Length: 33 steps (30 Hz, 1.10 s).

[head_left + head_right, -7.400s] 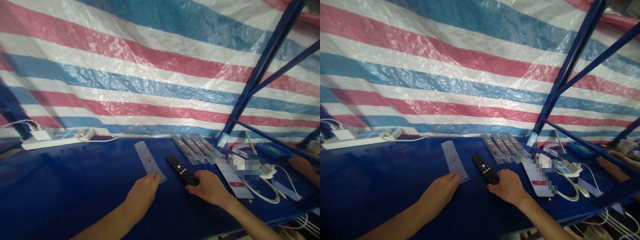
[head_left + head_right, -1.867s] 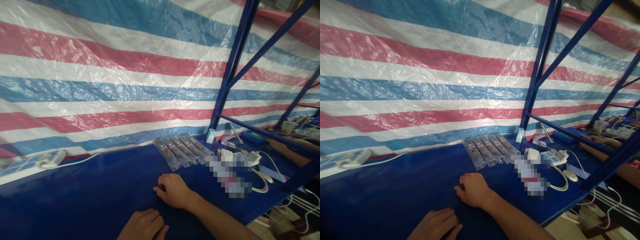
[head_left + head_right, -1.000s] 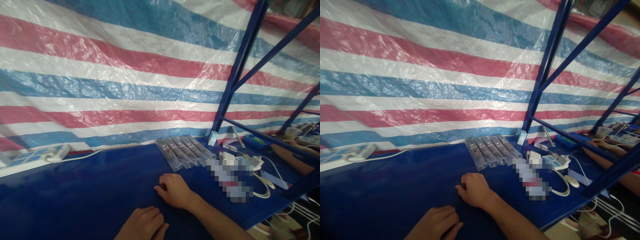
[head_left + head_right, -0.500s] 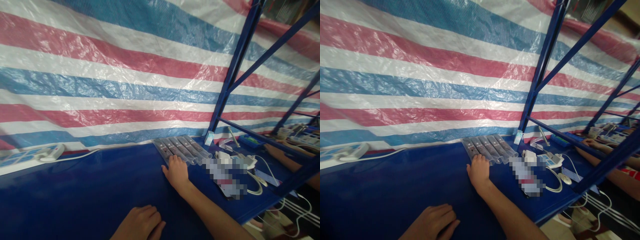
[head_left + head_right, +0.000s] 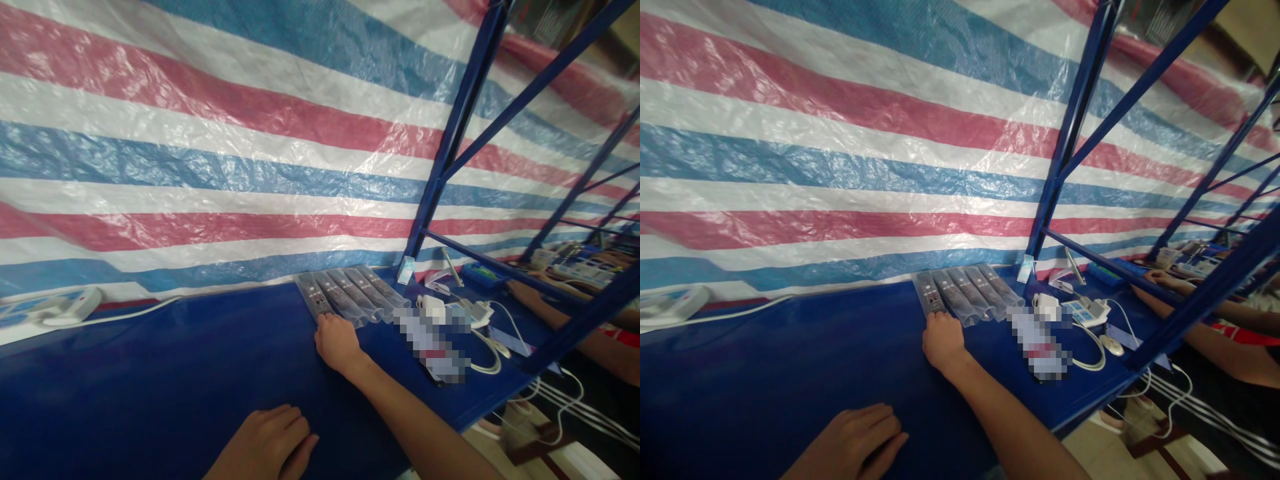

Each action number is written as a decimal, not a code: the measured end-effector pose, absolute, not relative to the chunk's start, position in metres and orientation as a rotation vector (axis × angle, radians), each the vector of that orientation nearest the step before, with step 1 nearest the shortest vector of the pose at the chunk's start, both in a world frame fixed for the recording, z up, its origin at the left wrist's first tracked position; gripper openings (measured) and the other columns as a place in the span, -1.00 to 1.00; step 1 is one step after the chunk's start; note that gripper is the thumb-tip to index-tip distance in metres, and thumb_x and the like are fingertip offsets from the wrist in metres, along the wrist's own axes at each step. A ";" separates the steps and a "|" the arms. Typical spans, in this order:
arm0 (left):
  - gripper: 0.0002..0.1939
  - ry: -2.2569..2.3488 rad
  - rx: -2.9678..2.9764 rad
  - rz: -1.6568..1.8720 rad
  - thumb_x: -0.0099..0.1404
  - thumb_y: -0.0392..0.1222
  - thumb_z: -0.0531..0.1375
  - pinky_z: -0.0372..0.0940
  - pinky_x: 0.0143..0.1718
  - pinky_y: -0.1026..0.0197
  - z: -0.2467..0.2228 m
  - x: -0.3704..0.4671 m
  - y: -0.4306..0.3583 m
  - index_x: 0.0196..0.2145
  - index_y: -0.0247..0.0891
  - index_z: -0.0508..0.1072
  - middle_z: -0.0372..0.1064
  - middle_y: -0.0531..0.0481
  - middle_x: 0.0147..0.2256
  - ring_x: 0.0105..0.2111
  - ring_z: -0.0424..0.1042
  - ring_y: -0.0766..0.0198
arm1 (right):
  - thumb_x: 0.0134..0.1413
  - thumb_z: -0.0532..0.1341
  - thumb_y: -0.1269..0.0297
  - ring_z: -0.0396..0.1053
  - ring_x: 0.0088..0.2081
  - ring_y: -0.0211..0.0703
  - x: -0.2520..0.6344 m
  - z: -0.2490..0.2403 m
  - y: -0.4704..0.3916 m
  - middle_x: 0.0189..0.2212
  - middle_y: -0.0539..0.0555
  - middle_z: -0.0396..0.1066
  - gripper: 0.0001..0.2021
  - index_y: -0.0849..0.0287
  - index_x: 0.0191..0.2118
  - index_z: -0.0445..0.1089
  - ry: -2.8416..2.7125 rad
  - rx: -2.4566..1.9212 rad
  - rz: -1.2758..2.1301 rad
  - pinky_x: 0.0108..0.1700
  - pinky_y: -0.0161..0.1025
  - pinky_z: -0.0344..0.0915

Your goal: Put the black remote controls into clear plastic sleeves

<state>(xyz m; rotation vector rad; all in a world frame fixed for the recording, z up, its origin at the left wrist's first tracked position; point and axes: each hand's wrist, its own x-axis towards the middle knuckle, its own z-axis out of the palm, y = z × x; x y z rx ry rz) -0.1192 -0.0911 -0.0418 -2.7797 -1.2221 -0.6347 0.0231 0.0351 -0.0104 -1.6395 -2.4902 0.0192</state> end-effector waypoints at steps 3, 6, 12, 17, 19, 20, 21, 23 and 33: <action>-0.75 -1.233 -2.786 -0.628 0.38 -0.26 -0.01 0.28 -0.47 0.25 -0.042 -0.119 -0.089 -0.44 -0.17 0.37 0.42 0.11 -0.49 -0.50 0.45 0.30 | 0.19 0.04 0.37 0.45 -0.16 -0.06 0.025 -0.011 0.031 -0.22 0.21 0.50 -0.76 0.26 -0.16 0.43 -2.551 -1.556 0.051 -0.21 -0.24 0.29; -0.76 -1.264 -2.784 -0.629 0.37 -0.25 0.01 0.28 -0.46 0.24 -0.040 -0.119 -0.088 -0.43 -0.17 0.38 0.43 0.10 -0.47 -0.48 0.46 0.29 | 0.18 0.03 0.35 0.46 -0.18 -0.06 0.028 -0.011 0.027 -0.22 0.20 0.51 -0.75 0.26 -0.20 0.44 -2.605 -1.466 0.074 -0.22 -0.24 0.27; -0.72 -1.473 -2.740 -0.641 0.39 -0.22 -0.01 0.24 -0.45 0.25 -0.032 -0.128 -0.083 -0.45 -0.18 0.36 0.40 0.10 -0.49 -0.48 0.45 0.31 | 0.13 0.05 0.37 0.46 -0.23 -0.12 0.034 -0.008 0.014 -0.26 0.15 0.51 -0.78 0.22 -0.28 0.45 -2.697 -1.282 0.130 -0.26 -0.28 0.22; -0.70 -1.775 -2.461 -0.858 0.39 -0.13 -0.04 0.29 -0.33 0.22 -0.028 -0.146 -0.068 -0.42 -0.16 0.40 0.41 0.05 -0.41 -0.37 0.45 0.25 | 0.06 0.08 0.38 0.43 -0.30 -0.17 0.037 -0.004 0.004 -0.35 0.09 0.51 -0.82 0.18 -0.38 0.44 -2.768 -1.099 0.234 -0.32 -0.31 0.15; -0.72 -1.879 -2.290 -0.987 0.37 -0.08 -0.03 0.32 -0.23 0.17 -0.028 -0.158 -0.056 -0.32 -0.16 0.43 0.42 0.00 -0.34 -0.30 0.44 0.20 | 0.03 0.10 0.37 0.41 -0.35 -0.20 0.038 -0.004 0.003 -0.40 0.06 0.49 -0.84 0.17 -0.44 0.42 -2.795 -1.022 0.278 -0.35 -0.32 0.12; -0.72 -1.934 -2.205 -1.032 0.35 -0.05 -0.03 0.33 -0.20 0.14 -0.027 -0.166 -0.049 -0.26 -0.18 0.44 0.42 -0.02 -0.32 -0.27 0.44 0.17 | 0.01 0.11 0.37 0.40 -0.38 -0.21 0.038 -0.004 0.002 -0.43 0.04 0.49 -0.85 0.17 -0.47 0.41 -2.802 -0.982 0.303 -0.37 -0.32 0.11; -0.69 -1.990 -2.124 -1.061 0.33 -0.02 -0.02 0.33 -0.17 0.11 -0.027 -0.174 -0.041 -0.22 -0.20 0.44 0.42 -0.05 -0.30 -0.25 0.43 0.14 | 0.00 0.12 0.37 0.38 -0.40 -0.23 0.038 -0.005 0.002 -0.46 0.03 0.47 -0.86 0.17 -0.50 0.39 -2.805 -0.946 0.329 -0.38 -0.33 0.10; -0.62 -2.089 -1.986 -1.082 0.28 0.02 -0.01 0.32 -0.11 0.04 -0.026 -0.192 -0.024 -0.14 -0.25 0.43 0.43 -0.10 -0.27 -0.21 0.42 0.07 | -0.03 0.13 0.36 0.35 -0.44 -0.25 0.037 -0.007 0.002 -0.50 0.00 0.45 -0.87 0.16 -0.54 0.36 -2.808 -0.888 0.378 -0.40 -0.34 0.08; -0.68 -2.409 -2.014 -0.965 0.19 -0.01 0.05 0.32 -0.17 0.16 -0.023 -0.224 0.034 -0.40 -0.17 0.56 0.54 -0.06 -0.33 -0.24 0.48 0.07 | 0.08 0.18 0.17 0.24 -0.54 -0.33 0.035 -0.007 -0.001 -0.57 -0.05 0.38 -0.73 0.16 -0.57 0.35 -2.695 -0.946 0.547 -0.49 -0.37 -0.03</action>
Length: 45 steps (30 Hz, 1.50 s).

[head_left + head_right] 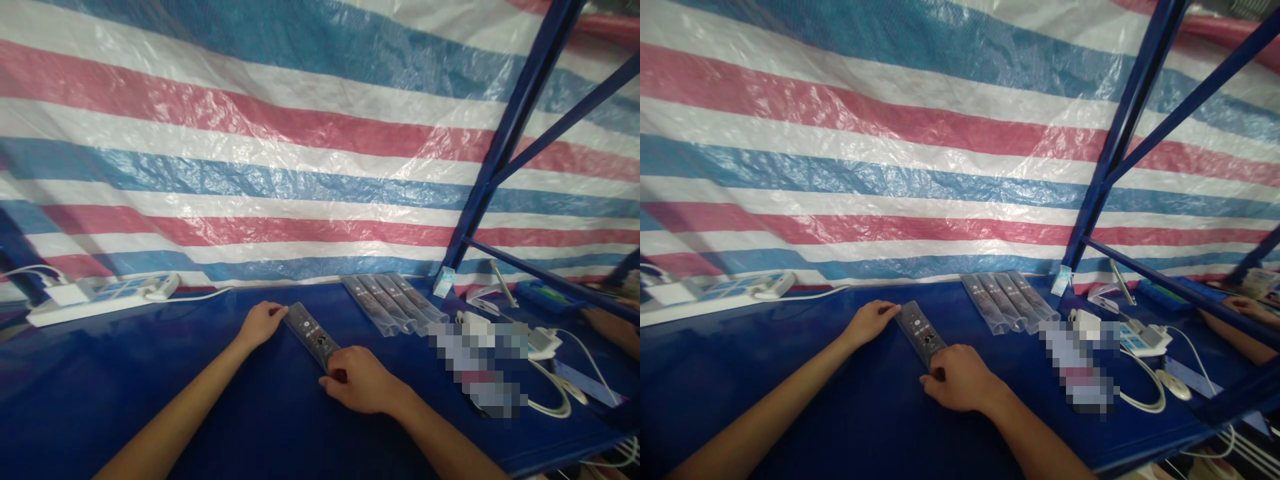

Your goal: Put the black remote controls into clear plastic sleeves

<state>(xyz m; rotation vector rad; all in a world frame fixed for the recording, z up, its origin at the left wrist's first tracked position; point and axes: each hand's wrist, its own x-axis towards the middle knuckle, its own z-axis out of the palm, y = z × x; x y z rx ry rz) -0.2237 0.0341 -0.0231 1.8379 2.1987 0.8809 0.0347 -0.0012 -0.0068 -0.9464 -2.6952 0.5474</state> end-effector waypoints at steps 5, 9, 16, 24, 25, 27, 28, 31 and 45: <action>-0.75 2.187 1.852 0.944 0.19 -0.13 0.05 0.29 -0.18 0.14 -0.031 -0.218 0.032 -0.46 -0.19 0.50 0.52 -0.08 -0.36 -0.29 0.46 0.09 | 0.18 0.12 0.24 0.21 -0.54 -0.35 0.033 -0.006 0.000 -0.58 -0.05 0.34 -0.67 0.17 -0.60 0.30 -2.556 -0.939 0.456 -0.46 -0.36 -0.03; -0.77 2.188 1.807 1.015 0.22 -0.20 0.01 0.28 -0.20 0.16 -0.033 -0.217 0.030 -0.44 -0.22 0.44 0.49 -0.08 -0.38 -0.31 0.46 0.13 | 0.22 0.08 0.28 0.18 -0.55 -0.36 0.035 -0.008 0.005 -0.59 -0.07 0.28 -0.66 0.17 -0.60 0.25 -2.475 -0.924 0.443 -0.46 -0.37 -0.01; -0.83 2.222 1.624 1.045 0.17 -0.19 0.06 0.29 -0.27 0.20 -0.029 -0.227 0.034 -0.47 -0.22 0.43 0.50 -0.05 -0.41 -0.34 0.48 0.14 | 0.23 0.06 0.28 0.16 -0.54 -0.36 0.038 -0.011 0.009 -0.61 -0.08 0.22 -0.63 0.16 -0.62 0.20 -2.391 -0.942 0.447 -0.44 -0.37 0.00; -0.76 2.140 1.556 1.025 0.13 -0.05 0.16 0.32 -0.29 0.20 -0.032 -0.226 0.040 -0.40 -0.23 0.55 0.56 -0.07 -0.38 -0.32 0.52 0.10 | 0.24 0.06 0.28 0.18 -0.52 -0.35 0.037 -0.011 0.009 -0.59 -0.07 0.24 -0.64 0.17 -0.61 0.24 -2.421 -0.964 0.444 -0.43 -0.37 0.02; -0.79 2.134 1.561 1.027 0.12 -0.07 0.17 0.31 -0.30 0.20 -0.032 -0.225 0.040 -0.43 -0.22 0.55 0.56 -0.06 -0.39 -0.32 0.52 0.10 | 0.24 0.06 0.28 0.18 -0.52 -0.35 0.038 -0.010 0.009 -0.59 -0.07 0.23 -0.63 0.16 -0.61 0.23 -2.417 -0.968 0.439 -0.43 -0.37 0.01; -0.83 2.130 1.572 1.039 0.10 -0.13 0.17 0.30 -0.31 0.19 -0.031 -0.223 0.039 -0.48 -0.21 0.54 0.55 -0.06 -0.42 -0.34 0.51 0.09 | 0.23 0.06 0.29 0.17 -0.53 -0.35 0.038 -0.010 0.009 -0.61 -0.08 0.22 -0.63 0.16 -0.62 0.21 -2.406 -0.966 0.435 -0.44 -0.37 0.01; -0.84 2.129 1.580 1.050 0.10 -0.16 0.16 0.30 -0.31 0.19 -0.031 -0.222 0.038 -0.50 -0.20 0.53 0.55 -0.06 -0.43 -0.35 0.50 0.10 | 0.23 0.06 0.29 0.17 -0.53 -0.35 0.038 -0.010 0.010 -0.61 -0.08 0.21 -0.63 0.16 -0.62 0.20 -2.402 -0.960 0.433 -0.44 -0.37 0.01; -0.85 2.121 1.618 1.105 0.10 -0.21 0.14 0.28 -0.28 0.19 -0.030 -0.219 0.035 -0.55 -0.18 0.48 0.52 -0.02 -0.45 -0.36 0.47 0.13 | 0.24 0.05 0.27 0.17 -0.54 -0.34 0.038 -0.010 0.010 -0.61 -0.08 0.21 -0.62 0.15 -0.63 0.19 -2.398 -0.957 0.421 -0.44 -0.37 0.01; -0.79 2.031 1.732 1.412 0.24 -0.10 -0.02 0.26 -0.31 0.23 -0.011 -0.205 0.024 -0.48 -0.18 0.30 0.37 0.05 -0.51 -0.45 0.37 0.23 | 0.23 0.02 0.20 0.13 -0.57 -0.32 0.043 -0.006 0.014 -0.66 -0.06 0.18 -0.58 0.13 -0.67 0.09 -2.195 -1.032 0.402 -0.48 -0.34 -0.02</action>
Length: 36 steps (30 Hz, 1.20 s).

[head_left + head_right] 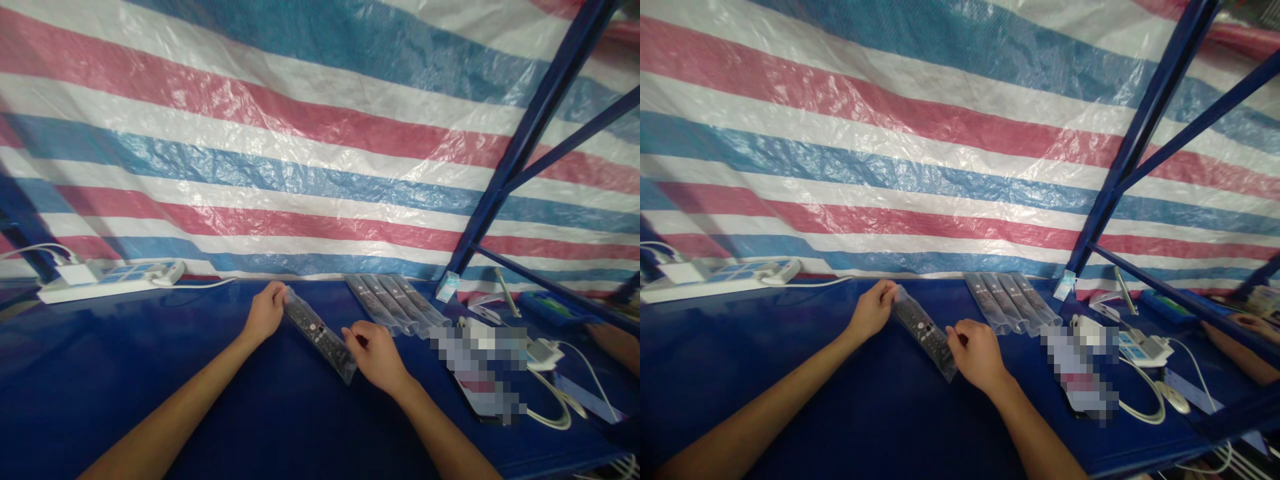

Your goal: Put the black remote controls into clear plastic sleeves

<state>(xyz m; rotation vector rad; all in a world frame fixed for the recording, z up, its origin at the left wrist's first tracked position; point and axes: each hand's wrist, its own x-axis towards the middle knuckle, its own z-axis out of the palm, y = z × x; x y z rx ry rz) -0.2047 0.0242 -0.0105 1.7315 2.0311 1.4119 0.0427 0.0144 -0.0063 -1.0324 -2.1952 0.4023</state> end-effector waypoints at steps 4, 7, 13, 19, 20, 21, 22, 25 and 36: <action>-0.76 2.023 1.814 1.480 0.23 -0.05 0.00 0.25 -0.31 0.23 0.013 -0.199 0.019 -0.39 -0.21 0.38 0.41 0.03 -0.47 -0.43 0.37 0.23 | 0.24 0.01 0.17 0.13 -0.57 -0.32 0.049 -0.006 0.020 -0.65 -0.05 0.20 -0.56 0.13 -0.67 0.11 -2.137 -1.090 0.332 -0.47 -0.33 -0.01; -0.72 2.014 1.915 1.508 0.23 -0.01 0.00 0.23 -0.35 0.24 0.036 -0.195 0.016 -0.42 -0.22 0.39 0.38 0.05 -0.50 -0.47 0.34 0.25 | 0.24 0.00 0.13 0.11 -0.58 -0.32 0.053 -0.006 0.023 -0.66 -0.05 0.20 -0.55 0.12 -0.67 0.10 -2.119 -1.125 0.320 -0.47 -0.33 -0.02; -0.72 1.963 2.102 1.447 0.24 -0.03 0.01 0.19 -0.37 0.25 0.083 -0.180 0.007 -0.42 -0.24 0.41 0.38 0.05 -0.49 -0.44 0.34 0.25 | 0.26 0.01 0.12 0.15 -0.58 -0.32 0.055 -0.006 0.022 -0.65 -0.04 0.25 -0.55 0.14 -0.66 0.12 -2.149 -1.180 0.332 -0.46 -0.33 -0.04; -0.73 1.959 2.249 1.416 0.23 -0.06 0.03 0.19 -0.38 0.26 0.112 -0.162 -0.002 -0.43 -0.26 0.43 0.42 0.02 -0.48 -0.44 0.36 0.24 | 0.28 -0.01 0.16 0.22 -0.55 -0.29 0.055 -0.002 0.020 -0.62 -0.02 0.32 -0.56 0.14 -0.63 0.20 -2.207 -1.205 0.331 -0.44 -0.31 -0.03; -0.72 1.966 2.259 1.417 0.23 -0.06 0.03 0.19 -0.39 0.26 0.116 -0.161 -0.003 -0.43 -0.26 0.43 0.42 0.02 -0.48 -0.44 0.36 0.24 | 0.28 -0.01 0.18 0.24 -0.54 -0.28 0.055 0.000 0.019 -0.61 -0.01 0.33 -0.57 0.14 -0.62 0.22 -2.216 -1.206 0.327 -0.44 -0.30 -0.03; -0.72 1.975 2.266 1.421 0.22 -0.05 0.03 0.19 -0.39 0.26 0.121 -0.160 -0.004 -0.43 -0.26 0.43 0.42 0.02 -0.49 -0.44 0.35 0.24 | 0.28 -0.01 0.19 0.26 -0.52 -0.27 0.055 0.001 0.018 -0.60 0.00 0.35 -0.57 0.15 -0.61 0.25 -2.227 -1.206 0.329 -0.43 -0.30 -0.02; -0.72 1.987 2.272 1.431 0.22 -0.05 0.03 0.20 -0.39 0.26 0.126 -0.160 -0.005 -0.43 -0.27 0.44 0.42 0.01 -0.49 -0.44 0.36 0.24 | 0.28 -0.01 0.18 0.27 -0.51 -0.27 0.056 0.003 0.017 -0.59 0.00 0.37 -0.58 0.15 -0.59 0.28 -2.239 -1.206 0.338 -0.42 -0.30 -0.01; -0.71 2.057 2.273 1.477 0.22 -0.04 0.04 0.20 -0.39 0.26 0.143 -0.162 -0.009 -0.44 -0.28 0.43 0.41 0.01 -0.50 -0.46 0.35 0.25 | 0.26 0.02 0.06 0.32 -0.48 -0.24 0.057 0.006 0.014 -0.53 0.01 0.41 -0.62 0.14 -0.47 0.40 -2.285 -1.218 0.407 -0.43 -0.31 0.02; -0.77 2.191 2.274 1.429 0.21 -0.09 0.07 0.26 -0.34 0.23 0.177 -0.166 -0.032 -0.40 -0.23 0.47 0.45 0.02 -0.46 -0.44 0.37 0.24 | -0.02 0.26 -0.01 0.43 -0.27 -0.10 0.046 -0.009 0.008 -0.29 0.06 0.50 -0.70 0.12 -0.29 0.42 -2.548 -1.203 0.327 -0.35 -0.28 0.10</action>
